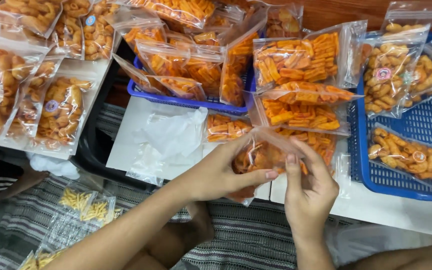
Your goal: The person sits on the floor and wipes the exterior of multiple clear plastic bags containing orange snacks using a white tissue. They pick up each bag, wipe it, and place it into a blue basket. The person handles both small and larger snack bags, moving them from a pile on the table to the basket.
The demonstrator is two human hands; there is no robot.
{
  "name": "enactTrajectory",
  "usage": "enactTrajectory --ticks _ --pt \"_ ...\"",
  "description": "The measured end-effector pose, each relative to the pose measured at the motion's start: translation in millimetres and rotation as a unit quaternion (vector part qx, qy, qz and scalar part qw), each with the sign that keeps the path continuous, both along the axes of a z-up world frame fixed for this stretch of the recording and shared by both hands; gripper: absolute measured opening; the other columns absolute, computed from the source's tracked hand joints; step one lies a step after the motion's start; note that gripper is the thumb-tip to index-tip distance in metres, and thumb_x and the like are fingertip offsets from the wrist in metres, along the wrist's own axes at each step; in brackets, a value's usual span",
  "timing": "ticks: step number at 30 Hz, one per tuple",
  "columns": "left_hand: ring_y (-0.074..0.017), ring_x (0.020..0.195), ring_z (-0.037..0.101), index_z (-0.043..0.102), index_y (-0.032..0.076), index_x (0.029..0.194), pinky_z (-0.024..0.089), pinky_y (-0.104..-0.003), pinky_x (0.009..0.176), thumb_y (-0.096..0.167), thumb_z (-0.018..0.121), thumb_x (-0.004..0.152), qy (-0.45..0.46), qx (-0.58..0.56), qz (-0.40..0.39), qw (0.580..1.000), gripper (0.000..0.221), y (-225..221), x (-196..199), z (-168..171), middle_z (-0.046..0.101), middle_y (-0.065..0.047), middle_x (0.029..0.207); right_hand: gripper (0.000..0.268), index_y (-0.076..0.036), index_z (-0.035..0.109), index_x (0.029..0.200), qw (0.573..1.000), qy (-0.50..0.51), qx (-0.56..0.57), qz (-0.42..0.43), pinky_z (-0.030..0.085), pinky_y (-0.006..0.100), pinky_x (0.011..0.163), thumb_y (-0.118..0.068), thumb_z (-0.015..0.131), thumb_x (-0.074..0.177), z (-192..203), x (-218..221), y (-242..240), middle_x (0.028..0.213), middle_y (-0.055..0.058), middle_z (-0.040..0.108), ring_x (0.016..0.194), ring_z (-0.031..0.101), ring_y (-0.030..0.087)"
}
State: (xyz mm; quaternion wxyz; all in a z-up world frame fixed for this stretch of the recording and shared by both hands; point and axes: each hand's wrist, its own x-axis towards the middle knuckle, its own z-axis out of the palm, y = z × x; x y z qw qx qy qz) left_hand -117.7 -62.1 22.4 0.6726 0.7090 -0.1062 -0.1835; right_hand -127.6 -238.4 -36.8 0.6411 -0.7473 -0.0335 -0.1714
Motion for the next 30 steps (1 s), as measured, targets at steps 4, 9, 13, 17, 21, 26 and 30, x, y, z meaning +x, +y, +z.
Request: enactTrajectory --ticks 4,9,13,17,21,26,30 --pt "-0.0109 0.085 0.064 0.061 0.010 0.116 0.055 -0.027 0.077 0.039 0.067 0.090 0.055 0.011 0.015 0.998 0.039 9.9 -1.6 -2.4 0.068 -0.001 0.096 0.017 0.009 0.063 0.116 0.991 -0.101 -0.008 -0.085 0.051 0.026 0.064 -0.003 0.054 0.108 -39.5 -6.5 -1.0 0.100 0.016 0.064 0.080 0.061 0.019" --pt "-0.0126 0.113 0.053 0.052 0.010 0.126 0.043 -0.029 0.098 0.052 0.048 0.095 0.037 0.029 0.061 0.997 0.053 12.8 6.0 -26.0 0.058 -0.001 0.119 0.005 -0.006 0.068 0.086 0.961 -0.050 -0.256 0.090 0.052 0.034 0.057 -0.003 0.071 0.086 -88.1 -7.6 9.1 0.074 0.008 0.070 0.063 0.067 0.022" --pt "-0.0324 0.154 0.026 0.031 0.008 0.161 0.027 -0.047 0.123 0.083 0.035 0.082 0.245 0.053 0.086 0.964 0.109 -9.3 0.2 34.0 0.029 -0.016 0.168 0.015 -0.011 0.062 0.073 0.942 0.016 -0.293 0.163 0.047 0.038 0.053 -0.012 0.073 0.083 -102.0 -30.4 7.3 0.065 0.006 0.068 0.062 0.066 0.025" --pt "-0.0274 0.153 0.031 0.030 0.005 0.157 0.026 -0.039 0.124 0.065 0.024 0.094 0.104 -0.137 0.038 0.984 0.087 -7.1 -2.8 7.6 0.034 -0.015 0.164 0.012 -0.009 0.063 0.079 0.961 -0.006 -0.243 0.132 0.046 0.036 0.051 -0.013 0.073 0.085 -85.1 -26.1 18.5 0.064 0.007 0.068 0.059 0.064 0.022" --pt "-0.0409 0.155 0.010 0.015 -0.003 0.162 0.011 -0.058 0.122 0.080 0.030 0.091 0.225 -0.126 0.107 0.960 0.110 -14.0 0.8 34.7 0.011 -0.027 0.168 0.012 -0.006 0.064 0.088 0.982 -0.035 -0.176 0.063 0.046 0.033 0.048 -0.014 0.073 0.087 -61.0 -16.3 19.4 0.061 0.009 0.068 0.054 0.061 0.018" --pt "-0.0457 0.153 0.004 0.011 -0.006 0.162 0.005 -0.057 0.123 0.079 0.034 0.093 0.234 -0.212 0.151 0.937 0.112 -15.9 1.9 34.5 0.006 -0.033 0.167 0.017 -0.003 0.064 0.098 0.993 -0.061 -0.099 0.000 0.045 0.030 0.044 -0.016 0.073 0.090 -40.9 -10.0 21.9 0.059 0.011 0.069 0.050 0.058 0.013" --pt "-0.0448 0.154 0.007 0.014 -0.003 0.162 0.006 -0.058 0.121 0.076 0.031 0.096 0.202 -0.256 0.160 0.932 0.104 -20.8 3.2 36.6 0.010 -0.030 0.168 0.016 0.002 0.063 0.106 0.991 -0.092 -0.054 -0.083 0.042 0.026 0.043 -0.011 0.068 0.097 -52.1 1.0 9.5 0.055 0.012 0.064 0.044 0.052 0.012"
